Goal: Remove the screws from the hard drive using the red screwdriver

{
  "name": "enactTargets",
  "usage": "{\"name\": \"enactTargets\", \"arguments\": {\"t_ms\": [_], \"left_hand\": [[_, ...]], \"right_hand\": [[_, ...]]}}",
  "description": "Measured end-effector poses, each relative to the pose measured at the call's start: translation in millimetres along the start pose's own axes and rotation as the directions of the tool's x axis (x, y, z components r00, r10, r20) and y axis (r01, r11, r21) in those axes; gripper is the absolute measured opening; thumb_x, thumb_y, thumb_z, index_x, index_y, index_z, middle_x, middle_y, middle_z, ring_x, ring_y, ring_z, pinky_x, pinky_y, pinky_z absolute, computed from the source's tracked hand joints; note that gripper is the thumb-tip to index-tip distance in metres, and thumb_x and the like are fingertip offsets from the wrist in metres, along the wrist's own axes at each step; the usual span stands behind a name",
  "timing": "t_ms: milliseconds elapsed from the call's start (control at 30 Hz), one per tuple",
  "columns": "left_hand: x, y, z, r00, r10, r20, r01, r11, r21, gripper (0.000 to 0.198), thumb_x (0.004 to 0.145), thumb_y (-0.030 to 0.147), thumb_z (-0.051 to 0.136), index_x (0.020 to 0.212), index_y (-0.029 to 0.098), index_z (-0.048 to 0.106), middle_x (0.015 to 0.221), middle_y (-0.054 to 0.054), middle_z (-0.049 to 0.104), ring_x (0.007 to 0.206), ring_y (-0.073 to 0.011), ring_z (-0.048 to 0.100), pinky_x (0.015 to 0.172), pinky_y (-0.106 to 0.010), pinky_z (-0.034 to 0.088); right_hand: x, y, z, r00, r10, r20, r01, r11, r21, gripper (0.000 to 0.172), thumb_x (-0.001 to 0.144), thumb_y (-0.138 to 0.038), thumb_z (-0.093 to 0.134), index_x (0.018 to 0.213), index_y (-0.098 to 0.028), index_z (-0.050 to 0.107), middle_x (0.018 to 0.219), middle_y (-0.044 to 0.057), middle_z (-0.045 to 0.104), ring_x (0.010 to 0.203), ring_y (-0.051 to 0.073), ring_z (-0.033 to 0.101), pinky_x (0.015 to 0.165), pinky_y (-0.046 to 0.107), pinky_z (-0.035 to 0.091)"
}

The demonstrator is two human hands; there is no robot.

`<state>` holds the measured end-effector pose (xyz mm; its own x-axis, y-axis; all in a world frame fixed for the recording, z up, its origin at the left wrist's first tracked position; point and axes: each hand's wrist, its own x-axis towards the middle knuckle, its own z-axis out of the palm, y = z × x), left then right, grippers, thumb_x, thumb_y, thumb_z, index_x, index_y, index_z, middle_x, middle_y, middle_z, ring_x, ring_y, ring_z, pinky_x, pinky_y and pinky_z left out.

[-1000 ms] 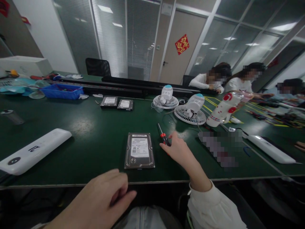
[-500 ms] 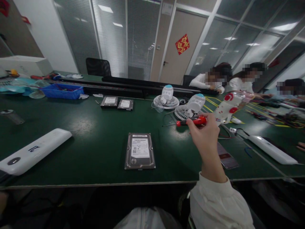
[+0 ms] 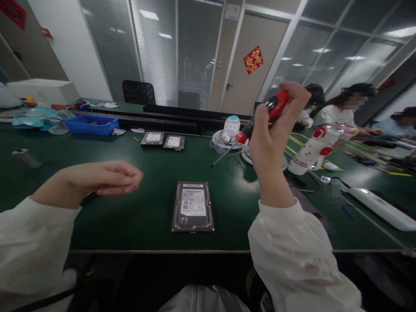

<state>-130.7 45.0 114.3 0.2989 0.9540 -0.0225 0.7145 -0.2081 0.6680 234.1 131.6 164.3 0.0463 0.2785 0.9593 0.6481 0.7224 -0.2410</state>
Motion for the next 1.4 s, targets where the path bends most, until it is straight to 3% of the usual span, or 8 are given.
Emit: {"name": "enactTargets", "arguments": {"t_ms": [67, 233, 333, 433, 533, 767, 967, 1400], "left_hand": [[24, 23, 16.8, 0.967, -0.066, 0.247, 0.091, 0.992, -0.091, 0.05, 0.087, 0.065, 0.046, 0.071, 0.019, 0.061, 0.058, 0.004, 0.053, 0.056, -0.0096, 0.05, 0.063, -0.025, 0.047], [76, 13, 63.8, 0.998, -0.026, -0.057, 0.026, 1.0, 0.003, 0.025, 0.079, 0.038, 0.059, 0.092, 0.018, 0.067, 0.084, -0.004, 0.071, 0.077, -0.0194, 0.066, 0.07, -0.03, 0.053], [83, -7, 83.9, 0.988, 0.038, -0.15, -0.033, 0.999, 0.033, 0.023, 0.082, 0.032, 0.057, 0.096, 0.018, 0.069, 0.091, -0.006, 0.073, 0.08, -0.0205, 0.067, 0.073, -0.033, 0.054], [78, -15, 97.5, 0.975, 0.036, -0.22, -0.051, 0.997, -0.063, 0.024, 0.083, 0.025, 0.056, 0.101, 0.016, 0.068, 0.094, -0.007, 0.074, 0.081, -0.02, 0.068, 0.073, -0.033, 0.055], [71, -15, 104.4, 0.978, 0.058, -0.2, -0.081, 0.991, -0.11, 0.026, 0.084, 0.026, 0.057, 0.106, 0.017, 0.068, 0.102, -0.007, 0.076, 0.085, -0.0194, 0.069, 0.078, -0.033, 0.056], [68, -14, 109.3, 0.986, 0.075, -0.146, -0.089, 0.991, -0.095, 0.029, 0.087, 0.035, 0.062, 0.108, 0.018, 0.072, 0.106, -0.008, 0.076, 0.096, -0.023, 0.07, 0.088, -0.039, 0.057], [67, -12, 108.2, 0.984, 0.118, -0.134, -0.132, 0.986, -0.097, 0.027, 0.085, 0.03, 0.06, 0.104, 0.018, 0.075, 0.103, -0.007, 0.077, 0.095, -0.0228, 0.07, 0.093, -0.04, 0.056], [69, -15, 107.8, 0.981, 0.15, -0.127, -0.157, 0.986, -0.049, 0.029, 0.085, 0.024, 0.057, 0.104, 0.016, 0.077, 0.103, -0.006, 0.078, 0.094, -0.0224, 0.071, 0.09, -0.037, 0.057]], "right_hand": [[-3, 0, 17, 0.998, -0.002, 0.065, 0.001, 1.0, 0.018, 0.046, 0.093, -0.038, 0.052, 0.132, -0.024, 0.033, 0.138, 0.014, 0.04, 0.139, 0.03, 0.046, 0.116, 0.056, 0.041], [-32, -1, 54, 0.964, 0.227, 0.135, -0.251, 0.947, 0.202, 0.062, 0.078, -0.038, 0.068, 0.124, -0.022, 0.03, 0.132, 0.015, 0.045, 0.127, 0.028, 0.055, 0.112, 0.053, 0.045], [-50, -5, 63, 0.867, 0.434, 0.245, -0.493, 0.818, 0.296, 0.059, 0.073, -0.037, 0.072, 0.113, -0.024, 0.03, 0.108, 0.008, 0.055, 0.081, 0.019, 0.066, 0.075, 0.042, 0.061], [-58, -9, 63, 0.807, 0.501, 0.312, -0.587, 0.736, 0.337, 0.057, 0.07, -0.039, 0.075, 0.104, -0.026, 0.032, 0.093, 0.0, 0.053, 0.054, 0.011, 0.055, 0.046, 0.03, 0.053], [-59, -13, 61, 0.819, 0.484, 0.309, -0.572, 0.736, 0.362, 0.05, 0.072, -0.042, 0.075, 0.1, -0.026, 0.038, 0.088, -0.002, 0.053, 0.055, 0.011, 0.056, 0.046, 0.028, 0.052], [-63, -16, 65, 0.887, 0.364, 0.284, -0.455, 0.787, 0.417, 0.057, 0.074, -0.042, 0.074, 0.121, -0.021, 0.05, 0.108, 0.008, 0.06, 0.089, 0.02, 0.064, 0.081, 0.04, 0.061], [-68, -19, 66, 0.865, 0.334, 0.376, -0.477, 0.779, 0.407, 0.069, 0.078, -0.047, 0.073, 0.122, -0.028, 0.024, 0.104, 0.004, 0.06, 0.085, 0.019, 0.068, 0.073, 0.036, 0.061], [-79, -24, 73, 0.934, 0.151, 0.325, -0.33, 0.716, 0.615, 0.055, 0.08, -0.039, 0.075, 0.113, -0.029, 0.032, 0.088, -0.004, 0.056, 0.069, 0.012, 0.06, 0.064, 0.029, 0.056]]}}
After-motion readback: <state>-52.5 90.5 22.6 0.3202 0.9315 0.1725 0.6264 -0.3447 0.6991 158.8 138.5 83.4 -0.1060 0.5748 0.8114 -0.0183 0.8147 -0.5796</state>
